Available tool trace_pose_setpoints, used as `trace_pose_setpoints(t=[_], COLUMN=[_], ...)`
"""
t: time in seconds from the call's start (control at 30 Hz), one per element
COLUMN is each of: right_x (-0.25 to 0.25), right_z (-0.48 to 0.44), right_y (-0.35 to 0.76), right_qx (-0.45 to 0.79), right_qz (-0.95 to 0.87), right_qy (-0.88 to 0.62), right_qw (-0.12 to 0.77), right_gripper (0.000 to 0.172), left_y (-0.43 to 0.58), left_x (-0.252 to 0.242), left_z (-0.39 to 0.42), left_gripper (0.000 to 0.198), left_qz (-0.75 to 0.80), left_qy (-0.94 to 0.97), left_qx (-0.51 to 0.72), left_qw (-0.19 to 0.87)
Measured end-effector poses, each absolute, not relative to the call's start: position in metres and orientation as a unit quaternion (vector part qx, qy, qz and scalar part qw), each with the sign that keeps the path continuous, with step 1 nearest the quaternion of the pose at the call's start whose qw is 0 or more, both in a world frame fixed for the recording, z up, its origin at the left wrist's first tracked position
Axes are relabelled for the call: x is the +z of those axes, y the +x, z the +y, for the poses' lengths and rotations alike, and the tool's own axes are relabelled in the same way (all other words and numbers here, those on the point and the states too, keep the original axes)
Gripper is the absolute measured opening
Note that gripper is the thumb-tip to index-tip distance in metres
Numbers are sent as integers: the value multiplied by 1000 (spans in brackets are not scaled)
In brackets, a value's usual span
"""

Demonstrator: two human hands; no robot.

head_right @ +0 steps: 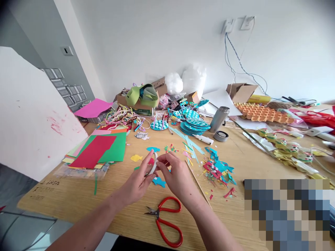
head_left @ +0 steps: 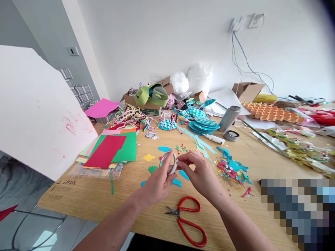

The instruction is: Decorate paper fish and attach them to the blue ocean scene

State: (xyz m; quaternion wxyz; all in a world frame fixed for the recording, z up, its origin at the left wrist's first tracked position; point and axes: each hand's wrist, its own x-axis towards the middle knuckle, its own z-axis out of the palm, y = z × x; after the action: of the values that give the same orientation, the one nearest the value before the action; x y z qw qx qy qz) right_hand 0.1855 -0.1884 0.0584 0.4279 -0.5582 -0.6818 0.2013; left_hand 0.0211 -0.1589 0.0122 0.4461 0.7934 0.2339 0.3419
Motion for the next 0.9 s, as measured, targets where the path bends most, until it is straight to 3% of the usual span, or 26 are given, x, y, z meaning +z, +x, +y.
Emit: trace_pose_setpoints(t=[0.13, 0.3, 0.47, 0.6, 0.67, 0.73, 0.8, 0.9], right_x=[51, 45, 41, 36, 28, 13, -5, -30], right_z=[-189, -190, -192, -211, -228, -247, -263, -277], right_y=[183, 180, 182, 191, 196, 198, 197, 195], right_qx=[165, 2, -86, -90, -38, 15, 15, -27], right_qz=[-702, -753, -777, -737, -763, -816, -836, -838], right_qy=[-556, -516, -489, -532, -533, -517, -514, -518], right_qw=[414, 408, 387, 406, 363, 260, 189, 169], right_gripper=[15, 16, 17, 31, 22, 10, 8, 5], left_y=[20, 23, 24, 21, 20, 19, 19, 19], left_x=[8, 12, 11, 9, 8, 6, 4, 1], left_z=[-160, -161, -161, -157, -155, -152, -150, -149], left_gripper=[63, 50, 38, 32, 30, 30, 31, 34], left_qz=[253, 323, 343, 367, 376, 382, 385, 381], left_qy=[788, 745, 725, 709, 700, 689, 681, 679], left_qx=[357, 387, 414, 431, 438, 443, 445, 440], left_qw=[433, 438, 431, 420, 421, 428, 436, 447])
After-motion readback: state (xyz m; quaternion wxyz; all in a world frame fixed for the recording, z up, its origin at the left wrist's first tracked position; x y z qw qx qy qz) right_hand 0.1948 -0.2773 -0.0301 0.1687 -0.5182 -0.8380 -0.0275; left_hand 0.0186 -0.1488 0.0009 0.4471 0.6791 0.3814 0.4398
